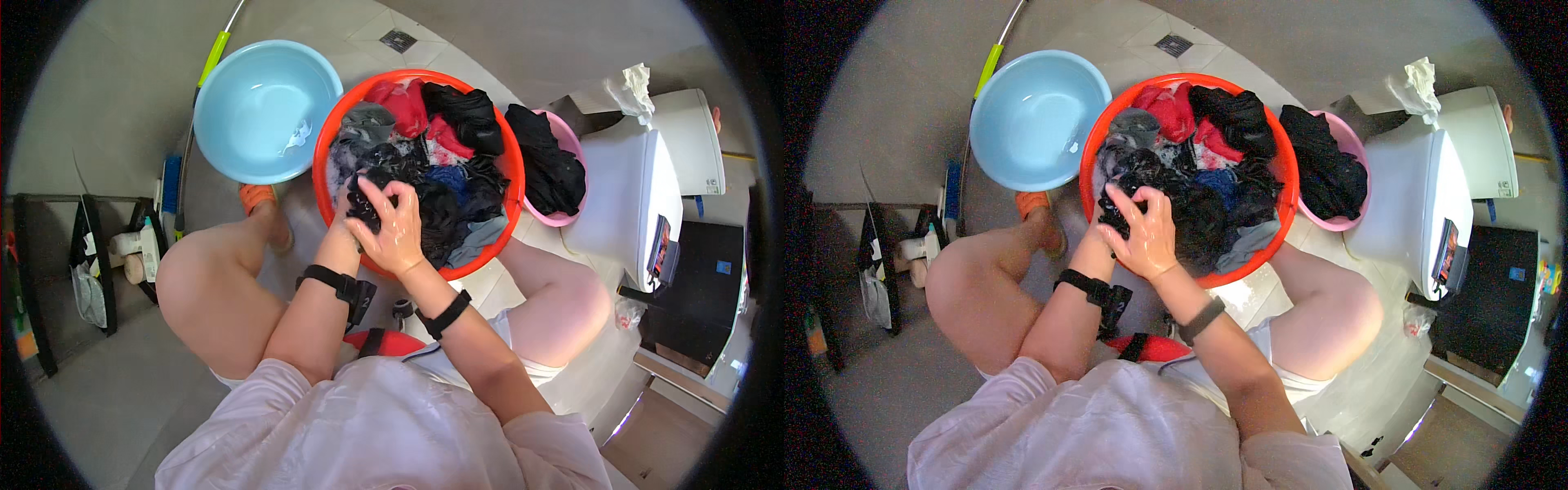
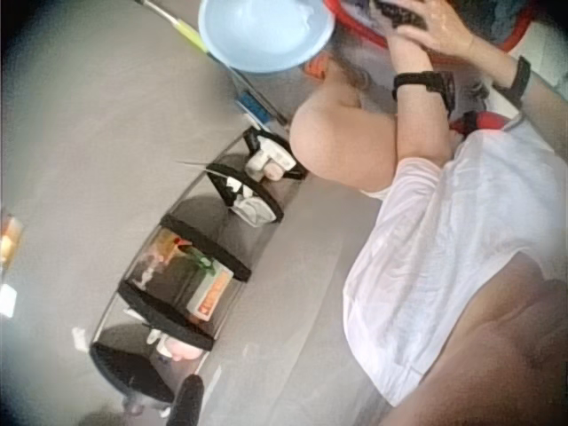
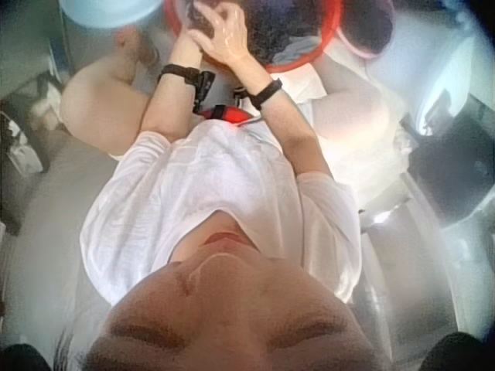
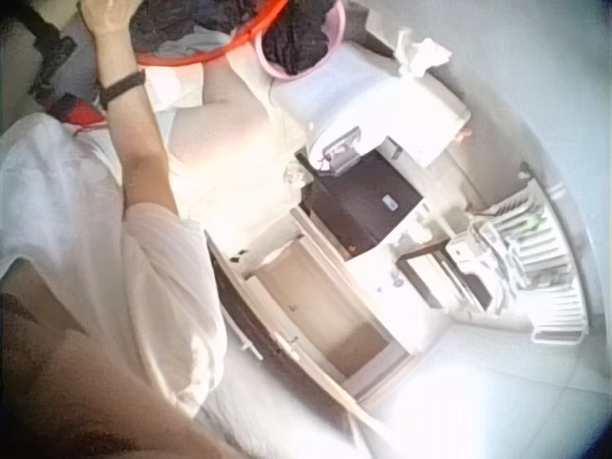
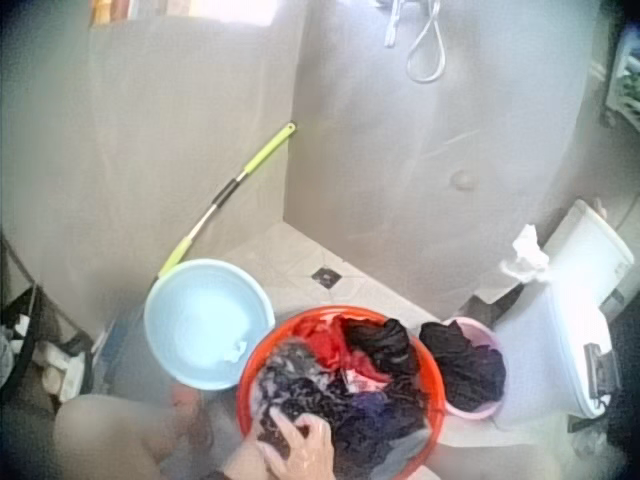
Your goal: The person hand washes several dark and red garments in a red basin filled with soapy water. They repeatedly submerge, agitate, and wring the clothes, then transfer them into a pink basin. A blue basin is also used to move additional items into the red basin.
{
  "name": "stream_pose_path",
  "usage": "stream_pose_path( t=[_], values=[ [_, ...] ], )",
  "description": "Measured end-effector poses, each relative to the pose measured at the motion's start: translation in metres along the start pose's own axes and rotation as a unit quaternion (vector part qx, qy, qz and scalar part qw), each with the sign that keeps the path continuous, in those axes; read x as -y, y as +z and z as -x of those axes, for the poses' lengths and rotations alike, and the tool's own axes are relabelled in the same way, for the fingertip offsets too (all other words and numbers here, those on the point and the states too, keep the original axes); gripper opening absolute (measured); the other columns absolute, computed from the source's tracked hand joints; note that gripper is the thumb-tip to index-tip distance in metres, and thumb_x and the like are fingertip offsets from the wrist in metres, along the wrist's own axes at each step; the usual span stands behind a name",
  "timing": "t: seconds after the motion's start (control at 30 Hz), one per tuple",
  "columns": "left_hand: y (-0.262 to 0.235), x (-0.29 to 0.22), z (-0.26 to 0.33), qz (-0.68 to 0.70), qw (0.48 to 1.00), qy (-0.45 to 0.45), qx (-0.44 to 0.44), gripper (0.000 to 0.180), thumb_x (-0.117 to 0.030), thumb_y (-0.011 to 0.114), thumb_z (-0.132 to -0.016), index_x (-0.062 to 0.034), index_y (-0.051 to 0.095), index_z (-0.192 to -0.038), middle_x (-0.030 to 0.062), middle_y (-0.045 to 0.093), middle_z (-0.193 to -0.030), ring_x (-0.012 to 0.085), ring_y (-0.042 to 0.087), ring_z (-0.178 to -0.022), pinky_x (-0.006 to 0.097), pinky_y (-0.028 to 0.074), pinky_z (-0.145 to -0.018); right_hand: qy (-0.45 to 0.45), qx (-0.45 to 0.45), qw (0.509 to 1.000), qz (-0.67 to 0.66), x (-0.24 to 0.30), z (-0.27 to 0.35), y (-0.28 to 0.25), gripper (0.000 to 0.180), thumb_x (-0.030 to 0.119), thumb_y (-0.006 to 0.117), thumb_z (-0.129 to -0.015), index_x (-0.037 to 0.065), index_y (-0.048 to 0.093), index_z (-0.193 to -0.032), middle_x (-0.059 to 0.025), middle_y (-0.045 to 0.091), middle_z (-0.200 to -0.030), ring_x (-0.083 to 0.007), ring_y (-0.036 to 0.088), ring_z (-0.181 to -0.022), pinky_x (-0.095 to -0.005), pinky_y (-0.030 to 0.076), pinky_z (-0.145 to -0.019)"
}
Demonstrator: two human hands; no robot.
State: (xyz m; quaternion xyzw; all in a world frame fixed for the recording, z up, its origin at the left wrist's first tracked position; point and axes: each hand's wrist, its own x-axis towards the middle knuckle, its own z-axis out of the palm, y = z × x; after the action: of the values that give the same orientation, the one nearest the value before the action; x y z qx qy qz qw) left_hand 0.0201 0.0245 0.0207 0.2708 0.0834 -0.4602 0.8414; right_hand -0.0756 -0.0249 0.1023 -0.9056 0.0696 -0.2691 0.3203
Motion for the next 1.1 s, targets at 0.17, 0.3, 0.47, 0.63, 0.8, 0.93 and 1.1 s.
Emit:
stream_pose_path(
  t=[0.17, 0.3, 0.47, 0.63, 0.8, 0.93, 1.1],
  values=[
    [0.024, -0.008, 0.011, -0.006, 0.986, 0.023, -0.164, 0.028, -0.019, 0.039, -0.098, -0.0064, 0.062, -0.110, 0.0095, 0.066, -0.107, 0.0241, 0.063, -0.097, 0.041, 0.053, -0.082, 0.133, -0.013, 0.991, -0.029, -0.033, -0.021, 0.017, 0.028, 0.032, 0.061, -0.094, 0.005, 0.066, -0.099, -0.0228, 0.065, -0.099, -0.0455, 0.063, -0.087, -0.0522, 0.052, -0.076],
    [0.035, -0.006, 0.014, -0.213, 0.935, 0.125, -0.254, 0.025, -0.002, 0.047, -0.088, -0.0058, 0.060, -0.110, 0.0085, 0.062, -0.097, 0.0197, 0.061, -0.086, 0.033, 0.051, -0.078, 0.351, 0.114, 0.913, -0.177, -0.080, -0.044, 0.024, 0.054, 0.044, 0.047, -0.101, -0.006, 0.067, -0.095, -0.0254, 0.068, -0.087, -0.0327, 0.068, -0.079, -0.0440, 0.049, -0.074],
    [0.014, -0.007, 0.006, -0.408, 0.859, 0.179, -0.251, 0.027, -0.005, 0.059, -0.083, -0.0055, 0.060, -0.111, 0.0109, 0.058, -0.107, 0.0234, 0.056, -0.101, 0.034, 0.045, -0.089, 0.478, 0.170, 0.856, -0.100, -0.141, -0.075, 0.020, 0.060, 0.054, 0.054, -0.097, -0.004, 0.065, -0.108, -0.0235, 0.069, -0.103, -0.0371, 0.066, -0.093, -0.0437, 0.050, -0.087],
    [-0.039, -0.011, -0.014, -0.632, 0.706, 0.236, -0.217, 0.049, -0.009, 0.067, -0.080, -0.0077, 0.055, -0.128, 0.0220, 0.052, -0.127, 0.0387, 0.047, -0.121, 0.044, 0.036, -0.107, 0.112, 0.286, 0.923, 0.232, -0.149, -0.019, 0.025, 0.058, 0.043, 0.052, -0.096, 0.016, 0.043, -0.146, -0.0211, 0.036, -0.151, -0.0444, 0.041, -0.133, -0.0542, 0.040, -0.101],
    [-0.070, 0.034, -0.004, -0.782, 0.607, 0.045, -0.137, 0.064, -0.014, 0.066, -0.081, -0.0111, 0.050, -0.143, 0.0267, 0.034, -0.153, 0.0446, 0.034, -0.141, 0.046, 0.031, -0.116, -0.011, 0.537, 0.748, 0.390, -0.157, 0.025, 0.086, 0.045, 0.030, 0.051, -0.094, 0.018, 0.059, -0.137, -0.0132, 0.032, -0.159, -0.0404, 0.032, -0.142, -0.0601, 0.029, -0.106],
    [-0.077, 0.030, -0.005, -0.674, 0.721, -0.069, -0.146, 0.056, -0.019, 0.068, -0.082, -0.0078, 0.057, -0.135, 0.0286, 0.039, -0.149, 0.0414, 0.045, -0.133, 0.043, 0.039, -0.110, 0.252, 0.615, 0.714, 0.221, -0.207, 0.005, 0.128, 0.048, 0.035, 0.055, -0.090, 0.014, 0.061, -0.132, -0.0121, 0.057, -0.138, -0.0309, 0.052, -0.128, -0.0491, 0.039, -0.104],
    [-0.056, 0.014, -0.007, -0.704, 0.690, -0.010, -0.169, 0.061, -0.012, 0.075, -0.078, -0.0069, 0.055, -0.135, 0.0225, 0.053, -0.139, 0.0369, 0.052, -0.127, 0.042, 0.043, -0.106, 0.230, 0.578, 0.755, 0.208, -0.217, -0.032, 0.114, 0.034, 0.020, 0.068, -0.079, 0.010, 0.073, -0.111, -0.0176, 0.070, -0.114, -0.0342, 0.067, -0.108, -0.0435, 0.053, -0.091]
  ],
)
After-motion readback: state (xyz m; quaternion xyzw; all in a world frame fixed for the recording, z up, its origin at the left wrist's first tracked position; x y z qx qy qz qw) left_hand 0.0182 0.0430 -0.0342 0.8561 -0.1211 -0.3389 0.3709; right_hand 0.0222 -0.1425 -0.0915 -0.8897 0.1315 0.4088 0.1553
